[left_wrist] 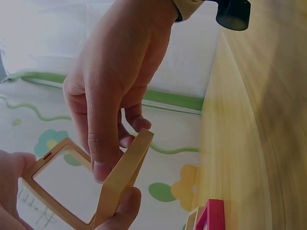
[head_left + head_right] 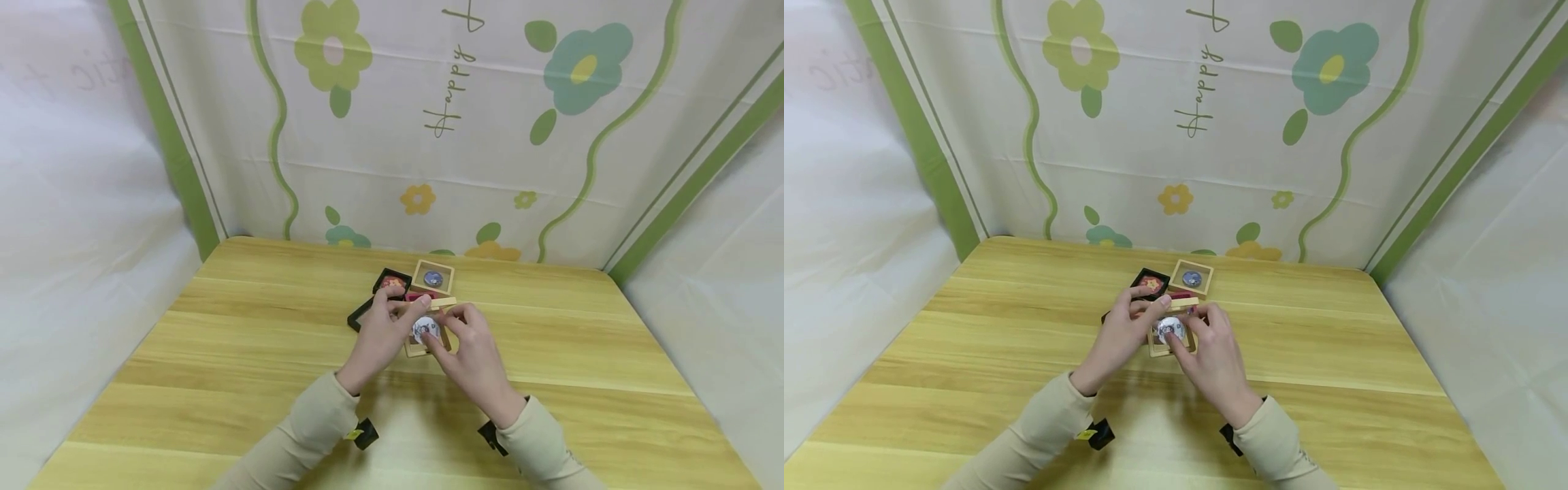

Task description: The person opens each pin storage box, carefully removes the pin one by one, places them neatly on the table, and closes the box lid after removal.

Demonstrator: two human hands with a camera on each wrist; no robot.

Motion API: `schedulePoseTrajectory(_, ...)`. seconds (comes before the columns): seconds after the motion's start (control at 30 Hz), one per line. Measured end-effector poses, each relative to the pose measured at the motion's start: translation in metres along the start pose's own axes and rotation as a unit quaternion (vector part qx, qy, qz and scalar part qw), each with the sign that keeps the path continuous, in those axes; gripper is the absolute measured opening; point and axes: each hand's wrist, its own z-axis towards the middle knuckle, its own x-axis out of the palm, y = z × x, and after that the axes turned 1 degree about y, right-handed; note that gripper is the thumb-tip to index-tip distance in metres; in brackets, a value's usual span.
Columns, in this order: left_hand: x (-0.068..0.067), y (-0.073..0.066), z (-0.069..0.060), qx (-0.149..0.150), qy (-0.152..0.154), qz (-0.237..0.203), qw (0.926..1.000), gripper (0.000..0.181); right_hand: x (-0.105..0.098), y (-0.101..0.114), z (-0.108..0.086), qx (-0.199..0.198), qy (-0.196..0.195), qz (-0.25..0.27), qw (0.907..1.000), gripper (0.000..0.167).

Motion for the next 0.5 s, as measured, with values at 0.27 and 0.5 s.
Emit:
schedulePoseTrajectory(0.27,0.0,-0.0007,0.0007,0.005,-0.002,0.004,1.0,0.077,-0.0014,0.0016,0.0003,0.008,0.007,0.004,0.9999,0.026)
schedulePoseTrajectory(0.5,-0.0007,-0.0009,0.0007,0.005,-0.002,0.001,1.0,0.077,-0.0018,0.0007,0.0005,0.002,-0.002,0.026,0.9997,0.026)
